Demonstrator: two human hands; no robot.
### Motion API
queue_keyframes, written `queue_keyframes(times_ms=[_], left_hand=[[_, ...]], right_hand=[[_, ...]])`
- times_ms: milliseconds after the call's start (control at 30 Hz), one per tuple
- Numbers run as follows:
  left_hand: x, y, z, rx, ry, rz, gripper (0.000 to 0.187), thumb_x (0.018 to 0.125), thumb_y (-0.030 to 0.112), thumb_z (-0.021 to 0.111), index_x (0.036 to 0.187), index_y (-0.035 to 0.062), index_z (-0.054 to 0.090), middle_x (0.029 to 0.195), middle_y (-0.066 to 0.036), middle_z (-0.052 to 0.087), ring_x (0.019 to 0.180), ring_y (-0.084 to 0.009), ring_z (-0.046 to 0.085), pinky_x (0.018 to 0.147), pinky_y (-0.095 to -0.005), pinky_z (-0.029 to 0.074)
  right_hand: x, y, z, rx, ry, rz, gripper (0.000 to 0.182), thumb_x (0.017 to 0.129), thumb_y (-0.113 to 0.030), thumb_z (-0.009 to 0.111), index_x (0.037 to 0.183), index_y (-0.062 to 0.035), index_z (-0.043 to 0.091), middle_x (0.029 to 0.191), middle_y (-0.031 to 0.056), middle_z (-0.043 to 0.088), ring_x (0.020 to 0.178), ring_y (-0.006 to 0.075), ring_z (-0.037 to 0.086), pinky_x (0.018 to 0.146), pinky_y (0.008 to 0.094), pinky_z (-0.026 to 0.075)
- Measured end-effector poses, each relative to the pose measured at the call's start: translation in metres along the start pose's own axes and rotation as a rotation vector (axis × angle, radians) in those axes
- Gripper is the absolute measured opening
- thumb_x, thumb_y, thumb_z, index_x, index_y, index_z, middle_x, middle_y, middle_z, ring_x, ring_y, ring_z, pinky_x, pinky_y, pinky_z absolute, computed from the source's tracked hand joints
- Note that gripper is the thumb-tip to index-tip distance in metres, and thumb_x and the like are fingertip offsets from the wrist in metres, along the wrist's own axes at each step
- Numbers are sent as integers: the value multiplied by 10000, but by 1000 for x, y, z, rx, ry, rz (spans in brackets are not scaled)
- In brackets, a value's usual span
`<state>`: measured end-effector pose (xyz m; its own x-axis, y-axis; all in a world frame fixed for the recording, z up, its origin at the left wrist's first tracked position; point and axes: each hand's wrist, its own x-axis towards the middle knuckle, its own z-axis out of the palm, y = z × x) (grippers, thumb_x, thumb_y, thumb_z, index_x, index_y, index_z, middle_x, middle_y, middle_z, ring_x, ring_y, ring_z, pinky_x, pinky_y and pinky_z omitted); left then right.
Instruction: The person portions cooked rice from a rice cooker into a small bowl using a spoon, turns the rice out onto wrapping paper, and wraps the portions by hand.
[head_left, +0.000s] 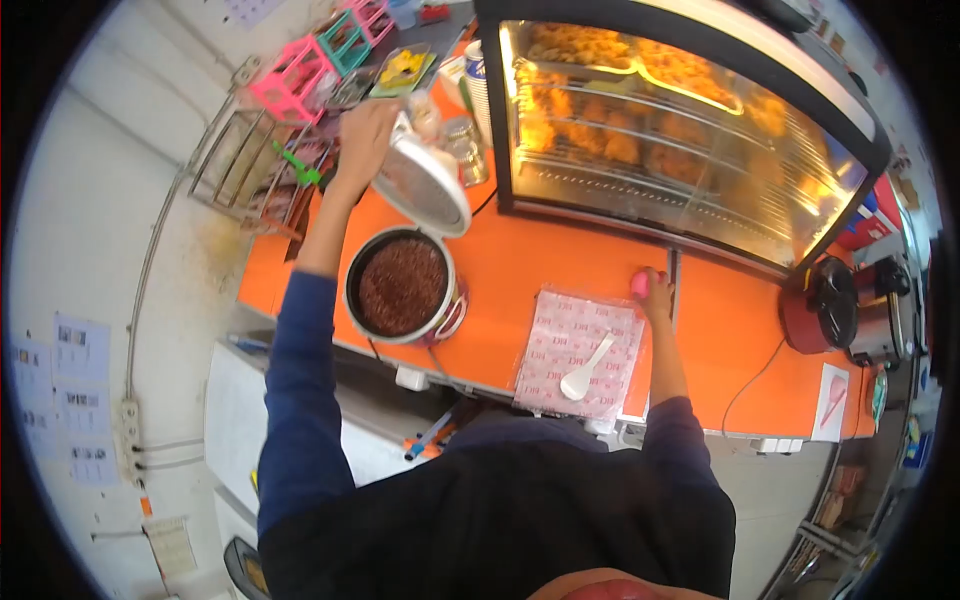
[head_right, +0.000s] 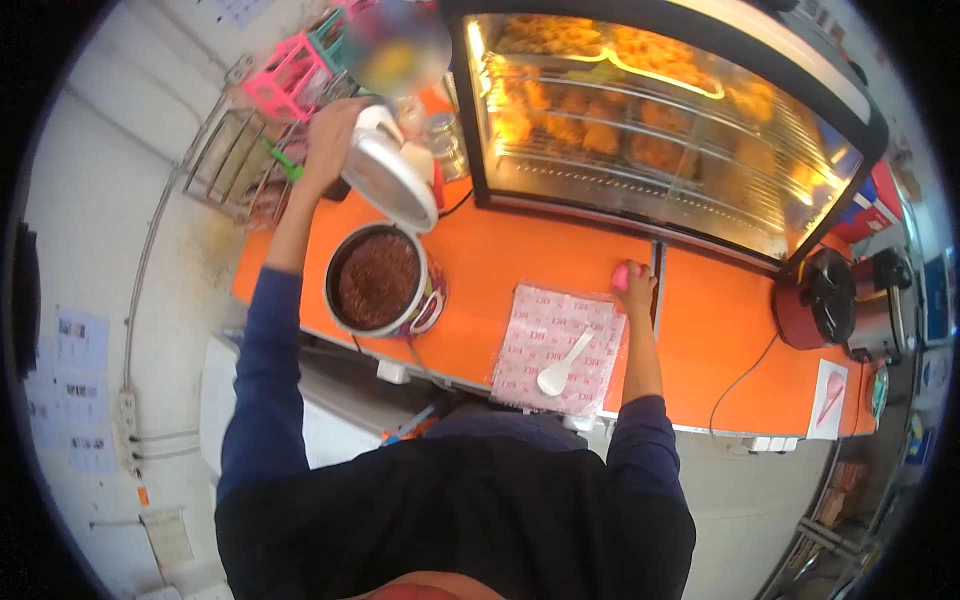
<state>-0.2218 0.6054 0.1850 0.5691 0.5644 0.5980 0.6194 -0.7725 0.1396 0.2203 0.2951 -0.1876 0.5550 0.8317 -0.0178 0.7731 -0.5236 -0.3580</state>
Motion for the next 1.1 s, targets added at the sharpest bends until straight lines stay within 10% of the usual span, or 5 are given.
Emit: queue_keyframes(times_ms=[100, 333, 800, 933, 1100], left_hand=[[-38, 71, -36, -14, 307, 13, 302, 889, 192, 562, 1143, 29, 577, 1129, -168, 545, 1108, -357, 479, 920, -468, 359], [-184, 229, 5, -834, -368, -174, 903, 736, 363, 772, 1446, 48, 312, 1431, -204, 352, 1368, -343, 297, 1085, -444, 305], [-279, 189, -41, -321, -120, -308, 723, 771, 166, 679, 1395, -5, 356, 1412, -184, 414, 1245, -293, 446, 1090, -422, 295], [-324, 173, -32, -875, 551, -1238, 574, 920, 271, 508, 1392, 6, 316, 1515, -163, 220, 1396, -327, 233, 1100, -543, 192], [-369, 119, 3, -2140, 677, -2032, 696, 962, 516, 334, 1424, 12, 204, 1516, -243, 135, 1408, -402, 166, 1095, -626, 154]], right_hand=[[-21, -35, -39, 325, 327, -132, 670, 680, -209, 777, 1269, -220, 457, 1327, 167, 418, 1158, 412, 452, 937, 485, 443], [-166, -215, -115, 2070, -843, -15, 631, 894, -463, 579, 1378, -155, 316, 1369, 94, 397, 1245, 271, 450, 935, 455, 494], [-192, -342, -99, 1352, -981, 94, 522, 897, -124, 602, 1373, -48, 398, 1257, 92, 528, 1142, 164, 522, 927, 302, 466], [-140, -407, -77, 953, -303, -520, 525, 773, -84, 729, 1253, -29, 525, 1176, 112, 546, 1065, 218, 554, 841, 329, 497], [-63, -497, -36, 51, 225, -1269, 573, 604, -176, 800, 1128, -85, 588, 1114, 42, 515, 1033, 276, 528, 784, 409, 499]])
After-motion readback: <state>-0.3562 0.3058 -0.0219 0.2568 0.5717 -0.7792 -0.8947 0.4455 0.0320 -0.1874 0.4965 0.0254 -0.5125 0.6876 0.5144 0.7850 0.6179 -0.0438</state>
